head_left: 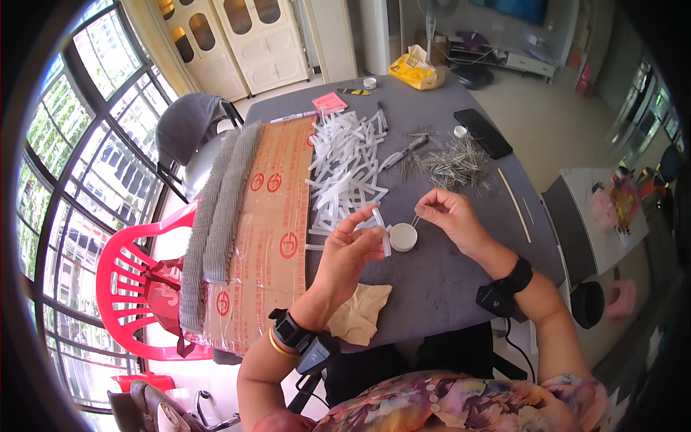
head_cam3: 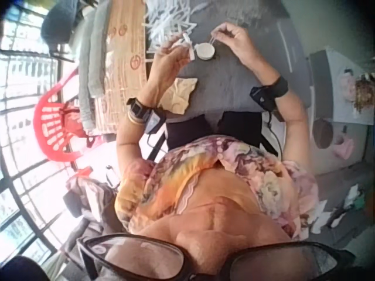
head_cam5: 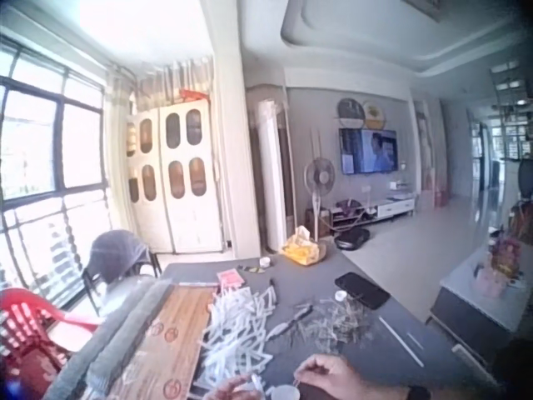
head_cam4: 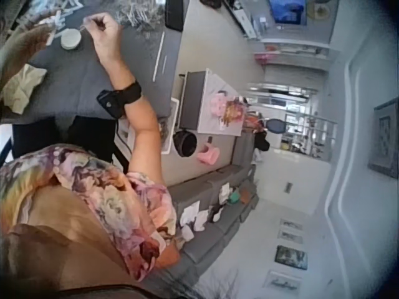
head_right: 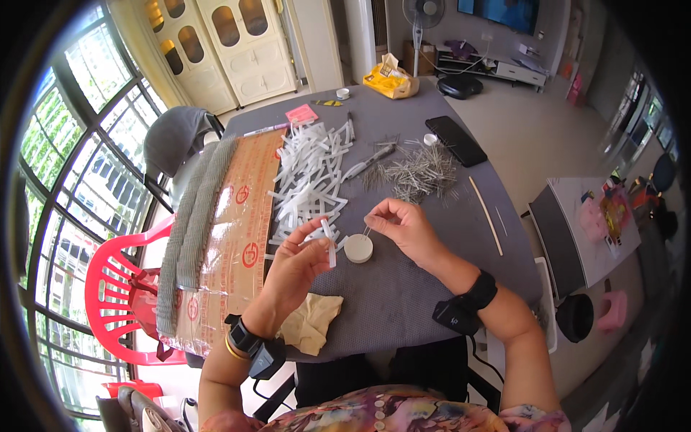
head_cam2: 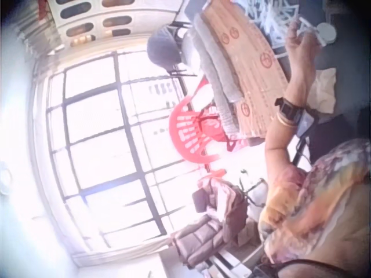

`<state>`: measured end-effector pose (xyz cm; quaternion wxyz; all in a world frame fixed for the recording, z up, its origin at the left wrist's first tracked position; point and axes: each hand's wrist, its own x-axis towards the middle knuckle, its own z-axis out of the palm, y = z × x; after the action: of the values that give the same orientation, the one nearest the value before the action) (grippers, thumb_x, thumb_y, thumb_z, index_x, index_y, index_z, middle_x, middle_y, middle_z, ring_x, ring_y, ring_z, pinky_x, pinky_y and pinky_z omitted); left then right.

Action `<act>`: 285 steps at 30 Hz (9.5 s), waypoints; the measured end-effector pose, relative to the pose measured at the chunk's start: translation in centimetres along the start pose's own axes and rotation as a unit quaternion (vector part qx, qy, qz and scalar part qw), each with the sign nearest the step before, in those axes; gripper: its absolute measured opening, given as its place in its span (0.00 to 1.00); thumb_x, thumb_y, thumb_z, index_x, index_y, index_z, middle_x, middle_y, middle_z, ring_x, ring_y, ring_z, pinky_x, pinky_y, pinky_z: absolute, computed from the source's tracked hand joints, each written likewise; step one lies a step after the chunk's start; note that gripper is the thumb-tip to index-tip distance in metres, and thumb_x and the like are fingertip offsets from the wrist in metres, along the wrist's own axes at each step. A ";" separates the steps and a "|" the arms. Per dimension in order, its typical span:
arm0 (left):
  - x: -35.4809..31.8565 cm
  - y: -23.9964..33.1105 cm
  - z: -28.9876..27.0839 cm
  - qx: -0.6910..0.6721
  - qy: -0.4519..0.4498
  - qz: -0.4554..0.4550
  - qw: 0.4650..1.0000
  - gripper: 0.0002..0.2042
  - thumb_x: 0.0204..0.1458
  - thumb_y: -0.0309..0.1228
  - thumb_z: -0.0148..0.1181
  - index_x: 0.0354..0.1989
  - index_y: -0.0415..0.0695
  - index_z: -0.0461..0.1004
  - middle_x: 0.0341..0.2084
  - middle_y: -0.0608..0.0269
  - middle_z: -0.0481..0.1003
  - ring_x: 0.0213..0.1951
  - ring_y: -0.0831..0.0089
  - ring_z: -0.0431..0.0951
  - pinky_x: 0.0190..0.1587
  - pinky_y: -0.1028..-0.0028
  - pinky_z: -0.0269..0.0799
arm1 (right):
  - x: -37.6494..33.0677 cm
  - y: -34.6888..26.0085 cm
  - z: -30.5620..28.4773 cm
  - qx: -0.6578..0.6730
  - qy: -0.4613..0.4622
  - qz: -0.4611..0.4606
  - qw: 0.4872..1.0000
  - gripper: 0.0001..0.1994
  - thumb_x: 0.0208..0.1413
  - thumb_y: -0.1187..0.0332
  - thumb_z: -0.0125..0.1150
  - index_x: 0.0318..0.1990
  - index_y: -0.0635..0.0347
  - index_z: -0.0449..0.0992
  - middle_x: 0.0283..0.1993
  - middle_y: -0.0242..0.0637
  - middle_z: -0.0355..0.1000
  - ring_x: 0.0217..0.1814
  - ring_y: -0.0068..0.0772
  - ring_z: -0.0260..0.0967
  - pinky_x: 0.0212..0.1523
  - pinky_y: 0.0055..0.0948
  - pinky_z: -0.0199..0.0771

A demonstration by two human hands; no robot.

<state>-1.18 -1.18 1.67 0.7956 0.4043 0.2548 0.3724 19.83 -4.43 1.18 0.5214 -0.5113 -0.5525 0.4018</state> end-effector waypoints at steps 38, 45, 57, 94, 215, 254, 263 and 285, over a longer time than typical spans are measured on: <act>-0.1 -0.7 -0.1 0.017 0.030 -0.052 0.998 0.15 0.49 0.24 0.56 0.47 0.44 0.68 0.32 0.62 0.75 0.30 0.79 0.75 0.33 0.80 0.74 | -0.4 -0.9 0.9 0.131 0.013 -0.015 0.991 0.05 0.49 0.72 0.59 0.29 0.64 0.71 0.28 0.32 0.71 0.29 0.15 0.66 0.32 0.15 0.67; -0.2 -0.7 0.4 -0.012 0.008 -0.088 0.996 0.16 0.49 0.23 0.55 0.48 0.42 0.67 0.32 0.61 0.75 0.30 0.76 0.76 0.34 0.80 0.75 | -1.2 -1.5 2.2 0.028 0.039 -0.094 0.994 0.05 0.46 0.73 0.61 0.26 0.64 0.72 0.27 0.34 0.73 0.30 0.19 0.69 0.35 0.19 0.69; -0.3 -0.6 0.6 -0.029 0.005 -0.093 0.995 0.16 0.49 0.23 0.55 0.48 0.42 0.67 0.32 0.61 0.75 0.29 0.76 0.76 0.34 0.80 0.75 | -0.9 -0.9 2.3 -0.006 0.065 -0.128 0.990 0.05 0.46 0.73 0.61 0.26 0.64 0.72 0.28 0.35 0.74 0.32 0.20 0.70 0.37 0.22 0.70; 0.8 -1.6 0.5 0.132 0.066 0.017 0.989 0.17 0.47 0.24 0.57 0.47 0.40 0.66 0.28 0.65 0.72 0.27 0.80 0.72 0.29 0.81 0.70 | 2.3 2.9 -4.7 -0.538 0.073 -0.276 0.793 0.08 0.41 0.74 0.55 0.32 0.55 0.74 0.34 0.32 0.66 0.36 0.34 0.64 0.35 0.30 0.69; 0.1 -1.2 -0.1 -0.013 0.026 -0.065 0.997 0.16 0.49 0.23 0.55 0.47 0.43 0.67 0.31 0.62 0.75 0.30 0.77 0.76 0.33 0.79 0.75 | -0.7 0.3 2.1 0.066 0.015 -0.069 0.995 0.04 0.45 0.75 0.62 0.26 0.64 0.72 0.28 0.33 0.72 0.30 0.16 0.67 0.32 0.17 0.69; -0.1 -1.0 0.3 0.106 0.057 -0.004 0.993 0.18 0.47 0.21 0.55 0.48 0.40 0.65 0.30 0.61 0.73 0.27 0.78 0.73 0.29 0.81 0.72 | 2.1 2.0 -3.6 -0.503 -0.032 -0.223 0.834 0.07 0.40 0.70 0.60 0.27 0.56 0.68 0.32 0.34 0.63 0.39 0.36 0.63 0.38 0.32 0.65; 0.6 -1.4 0.3 0.085 0.081 0.012 0.993 0.15 0.47 0.22 0.55 0.45 0.42 0.68 0.26 0.63 0.74 0.25 0.81 0.73 0.25 0.83 0.72 | 1.8 2.7 -4.2 -0.475 0.027 -0.221 0.852 0.07 0.47 0.70 0.54 0.34 0.61 0.68 0.33 0.38 0.66 0.38 0.39 0.66 0.38 0.33 0.67; 0.3 -0.9 -0.3 0.055 0.104 0.004 0.993 0.19 0.49 0.24 0.53 0.51 0.39 0.63 0.32 0.61 0.72 0.31 0.80 0.72 0.31 0.81 0.70 | -0.3 -1.2 -0.1 -0.123 0.039 -0.115 0.985 0.04 0.46 0.73 0.60 0.27 0.64 0.73 0.23 0.32 0.72 0.25 0.15 0.67 0.26 0.18 0.66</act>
<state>-0.90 -1.17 0.72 0.7399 0.4075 0.3547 0.4009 19.77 -4.88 2.33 0.5183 -0.5201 -0.6319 0.2480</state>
